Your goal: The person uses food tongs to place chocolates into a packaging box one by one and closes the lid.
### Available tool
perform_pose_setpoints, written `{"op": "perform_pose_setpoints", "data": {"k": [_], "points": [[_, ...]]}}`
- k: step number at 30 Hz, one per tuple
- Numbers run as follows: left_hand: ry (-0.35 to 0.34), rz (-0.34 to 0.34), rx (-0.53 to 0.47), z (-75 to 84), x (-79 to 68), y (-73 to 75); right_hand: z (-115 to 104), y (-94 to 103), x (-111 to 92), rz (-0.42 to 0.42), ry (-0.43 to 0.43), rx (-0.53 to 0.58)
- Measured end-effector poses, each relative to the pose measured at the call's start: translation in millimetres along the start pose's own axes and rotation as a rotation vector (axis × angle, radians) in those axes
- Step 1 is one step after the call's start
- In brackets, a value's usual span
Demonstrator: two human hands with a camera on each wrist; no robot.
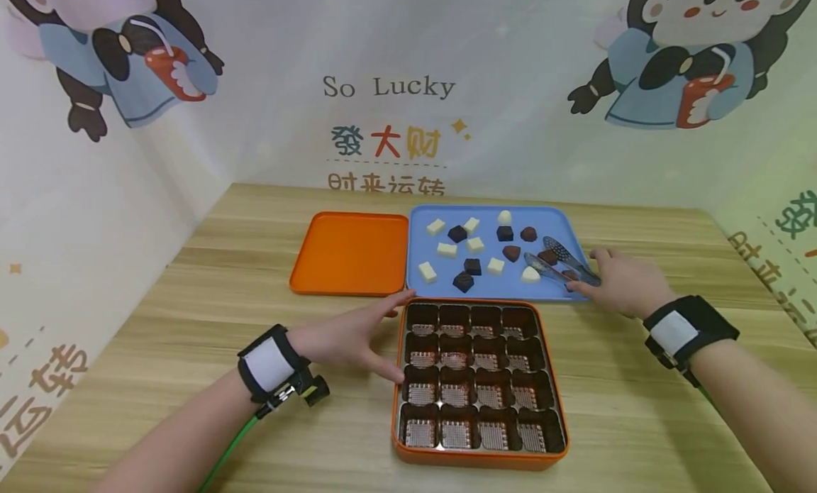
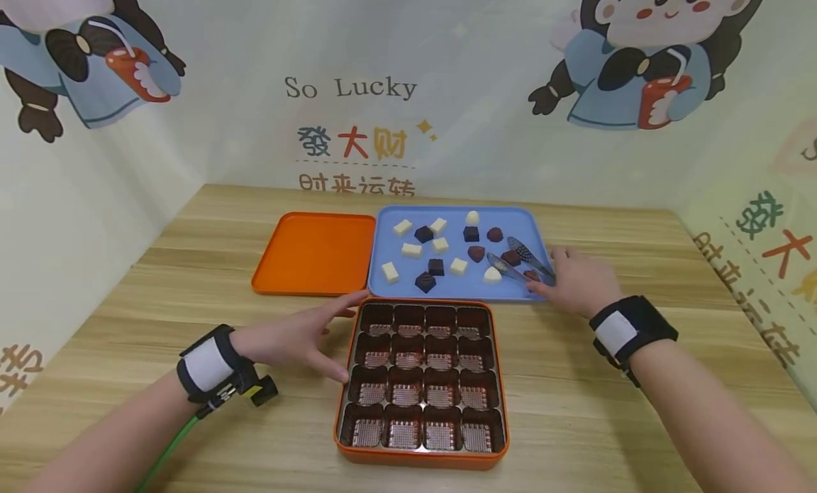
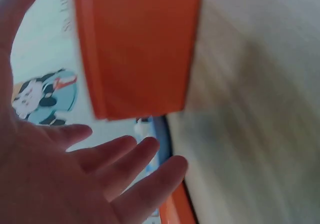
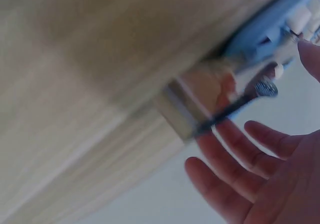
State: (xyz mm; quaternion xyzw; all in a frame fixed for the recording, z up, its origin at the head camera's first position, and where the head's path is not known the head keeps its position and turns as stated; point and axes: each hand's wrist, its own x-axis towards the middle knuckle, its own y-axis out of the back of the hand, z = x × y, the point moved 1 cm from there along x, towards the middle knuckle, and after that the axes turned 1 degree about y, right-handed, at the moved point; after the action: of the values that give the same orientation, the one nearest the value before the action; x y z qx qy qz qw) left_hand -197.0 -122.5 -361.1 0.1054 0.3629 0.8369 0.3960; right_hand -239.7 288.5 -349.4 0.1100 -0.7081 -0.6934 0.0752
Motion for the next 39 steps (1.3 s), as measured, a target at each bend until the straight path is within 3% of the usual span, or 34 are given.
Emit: {"op": "perform_pose_setpoints", "data": {"k": [3,6,18,21,27,30,33,39], "points": [[0.011,-0.033,0.010,-1.1,3.6,-5.9,-1,-8.5,0,-0.042,-0.020,0.021],[0.020,-0.019,-0.007,-0.4,4.3,-7.7,-2,-11.8,0,-0.037,-0.028,0.042],[0.046,-0.006,-0.043,2.6,0.0,-7.1,-2,-15.7,-2,0.077,0.001,0.036],[0.048,0.001,-0.043,2.1,0.0,-8.1,0,-16.4,-3,0.074,-0.005,0.084],[0.045,-0.004,-0.024,1.7,2.5,-9.6,3,11.7,-6,-0.015,0.038,0.262],[0.045,-0.005,-0.033,1.4,2.6,-9.3,2,36.6,-5,-0.037,0.142,0.213],[0.046,-0.002,-0.043,1.2,2.0,-8.7,-3,55.9,-1,-0.013,0.251,0.074],[0.041,-0.003,-0.053,1.5,3.2,-9.6,-15,66.5,8,-0.009,0.325,-0.143]]}}
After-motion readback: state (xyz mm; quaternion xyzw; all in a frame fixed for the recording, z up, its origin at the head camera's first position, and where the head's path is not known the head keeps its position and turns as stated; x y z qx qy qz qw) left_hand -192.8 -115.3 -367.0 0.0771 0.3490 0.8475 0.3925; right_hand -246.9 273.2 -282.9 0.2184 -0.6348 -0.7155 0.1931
